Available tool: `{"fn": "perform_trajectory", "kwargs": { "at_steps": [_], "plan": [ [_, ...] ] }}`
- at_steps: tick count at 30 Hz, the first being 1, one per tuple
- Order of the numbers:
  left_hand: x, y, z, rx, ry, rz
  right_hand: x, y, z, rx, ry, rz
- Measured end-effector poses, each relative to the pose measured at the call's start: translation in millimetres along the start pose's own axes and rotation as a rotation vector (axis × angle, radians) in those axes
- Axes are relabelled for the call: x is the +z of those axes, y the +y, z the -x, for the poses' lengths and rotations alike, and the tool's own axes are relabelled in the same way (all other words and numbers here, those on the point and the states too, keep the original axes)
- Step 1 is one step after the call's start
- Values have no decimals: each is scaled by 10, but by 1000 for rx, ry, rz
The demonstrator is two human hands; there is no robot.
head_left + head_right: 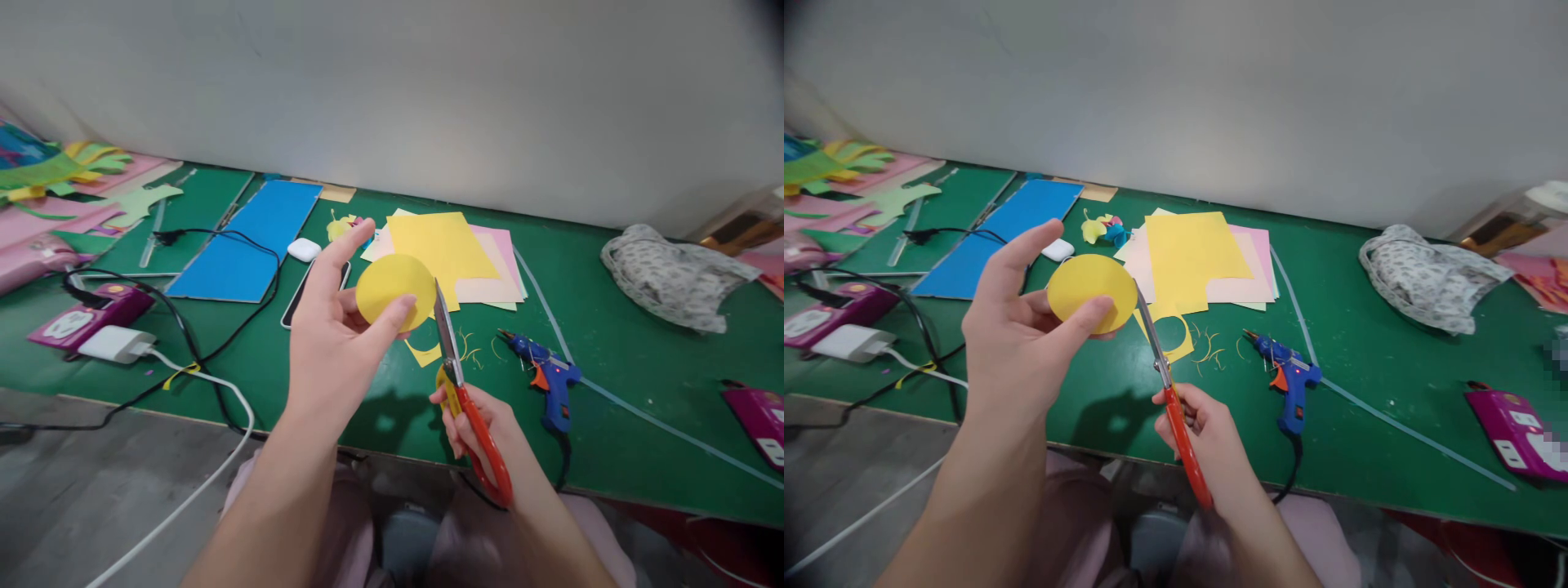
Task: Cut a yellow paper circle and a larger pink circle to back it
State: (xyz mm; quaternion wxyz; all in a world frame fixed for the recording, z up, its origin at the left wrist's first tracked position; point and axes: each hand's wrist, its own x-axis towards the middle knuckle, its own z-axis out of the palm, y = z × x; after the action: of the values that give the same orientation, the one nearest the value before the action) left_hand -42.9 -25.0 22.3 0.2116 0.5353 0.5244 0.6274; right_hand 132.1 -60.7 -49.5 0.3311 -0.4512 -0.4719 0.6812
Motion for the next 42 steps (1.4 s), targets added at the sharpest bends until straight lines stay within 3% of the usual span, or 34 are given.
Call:
{"fn": "perform_trajectory", "kwargs": {
  "at_steps": [15, 21, 42],
  "plan": [
    [-6, -8, 2, -6, 17, -7, 8, -51, -2, 12, 8, 7],
    [-10, -64, -16, 52, 33, 20, -9, -24, 8, 3, 4, -2],
    [-17, 12, 3, -40, 5, 30, -30, 57, -12, -11, -30, -29]
  ]
}}
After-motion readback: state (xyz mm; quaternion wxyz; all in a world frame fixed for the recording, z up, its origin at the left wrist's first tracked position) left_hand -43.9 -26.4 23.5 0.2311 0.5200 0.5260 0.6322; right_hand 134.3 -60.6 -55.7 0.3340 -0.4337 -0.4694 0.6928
